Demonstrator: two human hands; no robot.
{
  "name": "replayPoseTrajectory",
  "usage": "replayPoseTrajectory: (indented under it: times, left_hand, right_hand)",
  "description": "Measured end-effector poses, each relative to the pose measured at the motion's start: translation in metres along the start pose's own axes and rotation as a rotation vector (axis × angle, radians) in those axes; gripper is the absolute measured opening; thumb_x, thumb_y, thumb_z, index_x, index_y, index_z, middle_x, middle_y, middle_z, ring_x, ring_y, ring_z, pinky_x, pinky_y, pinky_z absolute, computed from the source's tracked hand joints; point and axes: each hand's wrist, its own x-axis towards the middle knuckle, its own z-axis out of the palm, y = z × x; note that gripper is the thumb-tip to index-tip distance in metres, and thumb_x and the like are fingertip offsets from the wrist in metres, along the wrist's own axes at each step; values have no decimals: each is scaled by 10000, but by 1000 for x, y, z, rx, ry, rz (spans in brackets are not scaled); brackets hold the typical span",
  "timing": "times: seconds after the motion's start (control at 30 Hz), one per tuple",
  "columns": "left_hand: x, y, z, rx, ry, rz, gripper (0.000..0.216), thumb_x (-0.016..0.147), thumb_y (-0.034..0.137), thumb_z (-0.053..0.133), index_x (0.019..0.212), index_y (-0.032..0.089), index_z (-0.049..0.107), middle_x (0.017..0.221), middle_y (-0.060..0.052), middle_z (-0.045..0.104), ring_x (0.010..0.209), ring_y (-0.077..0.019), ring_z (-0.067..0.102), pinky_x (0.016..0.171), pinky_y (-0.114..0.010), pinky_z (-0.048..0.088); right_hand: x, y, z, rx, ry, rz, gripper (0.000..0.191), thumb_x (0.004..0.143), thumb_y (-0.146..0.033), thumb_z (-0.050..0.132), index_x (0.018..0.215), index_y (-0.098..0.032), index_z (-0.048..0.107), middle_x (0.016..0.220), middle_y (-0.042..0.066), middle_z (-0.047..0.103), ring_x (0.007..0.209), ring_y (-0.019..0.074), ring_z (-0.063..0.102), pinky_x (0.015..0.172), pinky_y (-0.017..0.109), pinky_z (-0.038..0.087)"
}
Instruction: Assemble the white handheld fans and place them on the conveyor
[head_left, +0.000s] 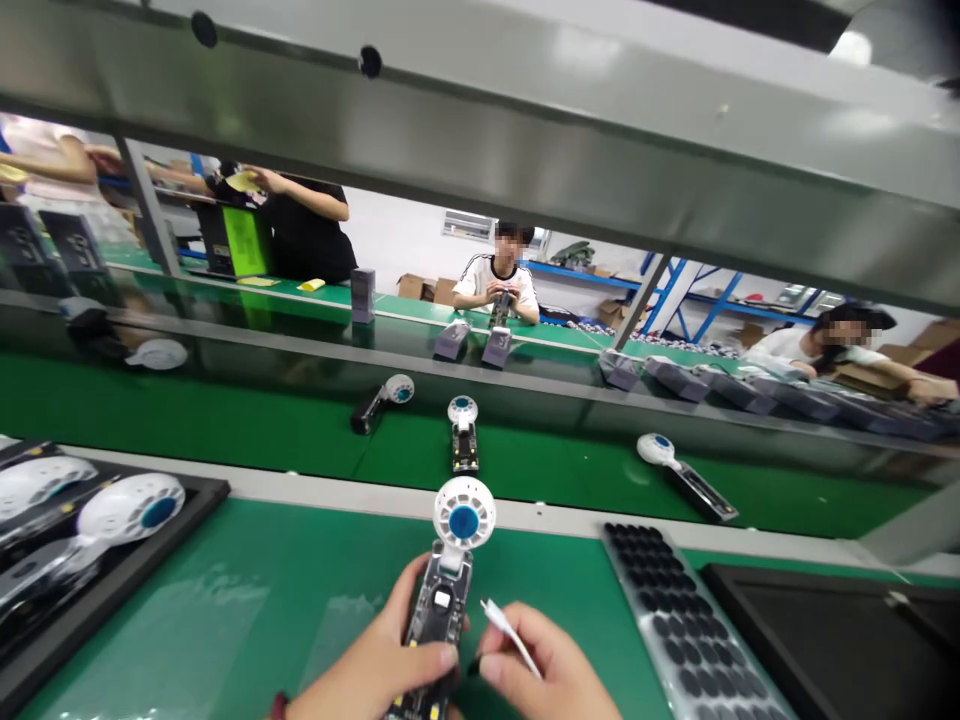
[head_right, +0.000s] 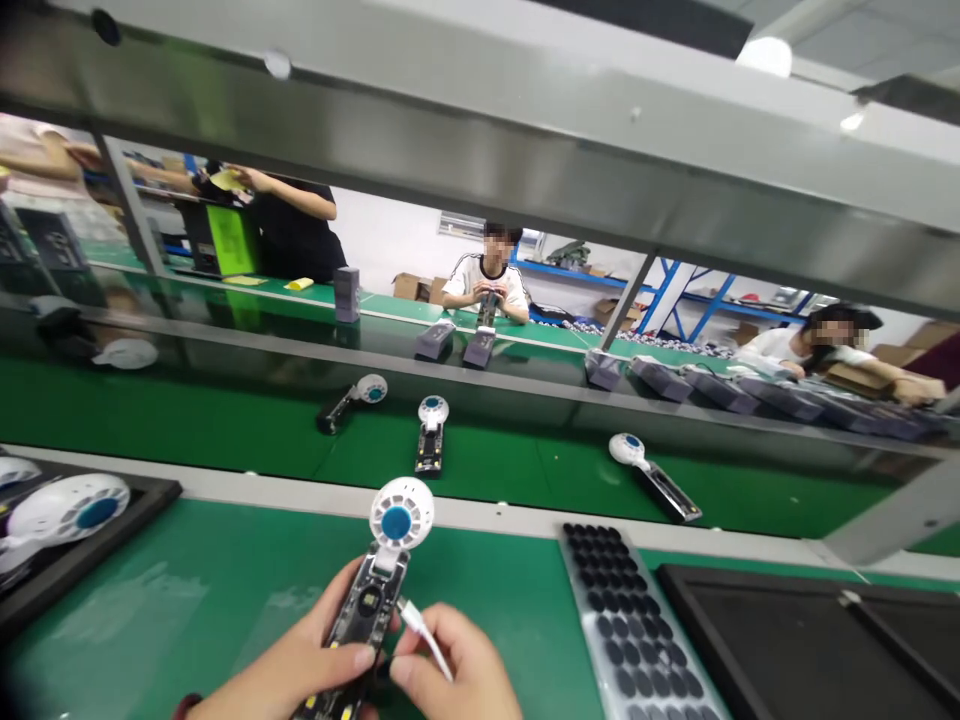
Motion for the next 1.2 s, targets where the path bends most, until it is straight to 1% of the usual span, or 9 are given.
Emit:
replayPoseTrajectory:
  times: [0.07, 0.2, 0.27, 0.33, 0.43, 0.5, 0.9, 1.0, 1.2]
  left_hand:
    - [0, -9, 0, 51, 0, -37, 854, 593, 246, 695, 1207, 301, 105, 944, -48, 505, 655, -162, 540, 551, -324, 464]
    - [7, -19, -3, 175, -17, -14, 869, 574, 283, 695, 1200, 291, 92, 1012, -69, 453, 627, -143, 535, 556, -332, 475]
    - [9, -21, -5, 240, -37, 14, 856, 585, 276, 667, 1205, 267, 78, 995, -78, 464, 625, -150, 536, 550, -328, 472]
    - [10, -22, -6, 301, -43, 18, 827, 591, 236, 629, 1207, 243, 77, 994, -85, 483, 603, -146, 535, 545, -320, 462]
    - [9, -21, -4, 331, -14, 18, 789, 569, 165, 576, 1198, 219, 101, 1046, -96, 496, 647, -156, 541, 570, -298, 440]
    - [8, -19, -3, 326, 3, 16, 779, 555, 145, 553, 1194, 217, 112, 1082, -94, 497, 699, -167, 542, 593, -289, 428]
    - [6, -17, 0, 383, 42, 15, 774, 546, 153, 525, 1208, 176, 125, 1076, -102, 538, 830, -211, 551, 711, -323, 418]
    - [6, -16, 0, 396, 50, 4, 774, 548, 149, 525, 1212, 181, 129, 1070, -95, 545, 827, -208, 554, 707, -318, 422]
    - [8, -17, 0, 392, 51, 4, 784, 553, 141, 554, 1225, 187, 152, 1060, -80, 552, 864, -213, 547, 734, -308, 417]
  right_hand:
    - [4, 1, 5, 38, 92, 11, 95, 638, -260, 562, 635, -187, 501, 591, -45, 478, 589, 123, 447, 559, 215, 337]
    - [4, 0, 16, -72, 218, -5, 84, 682, -272, 522, 678, -190, 539, 674, -11, 522, 673, 162, 486, 624, 245, 357]
    - [2, -3, 19, -177, 285, -61, 84, 708, -266, 505, 688, -199, 553, 688, -8, 539, 664, 160, 499, 612, 233, 362]
    - [0, -6, 21, -271, 323, -158, 90, 709, -183, 477, 695, -211, 561, 692, -17, 547, 650, 140, 508, 599, 208, 363]
    - [-2, -7, 25, -371, 339, -300, 223, 674, -74, 413, 717, -227, 569, 726, -26, 562, 670, 113, 525, 618, 176, 366]
    - [-2, -5, 26, -417, 341, -327, 238, 680, -72, 399, 736, -230, 568, 744, -24, 567, 678, 106, 535, 619, 170, 373]
    - [-5, 1, 26, -634, 312, -281, 184, 747, -151, 391, 770, -245, 548, 782, -10, 588, 681, 149, 555, 626, 240, 412]
    - [-4, 1, 27, -671, 324, -273, 165, 761, -170, 393, 769, -242, 541, 771, -7, 592, 671, 159, 559, 618, 253, 420]
    - [-3, 0, 33, -730, 358, -260, 206, 721, -138, 360, 724, -237, 540, 782, 7, 563, 644, 163, 545, 602, 264, 418]
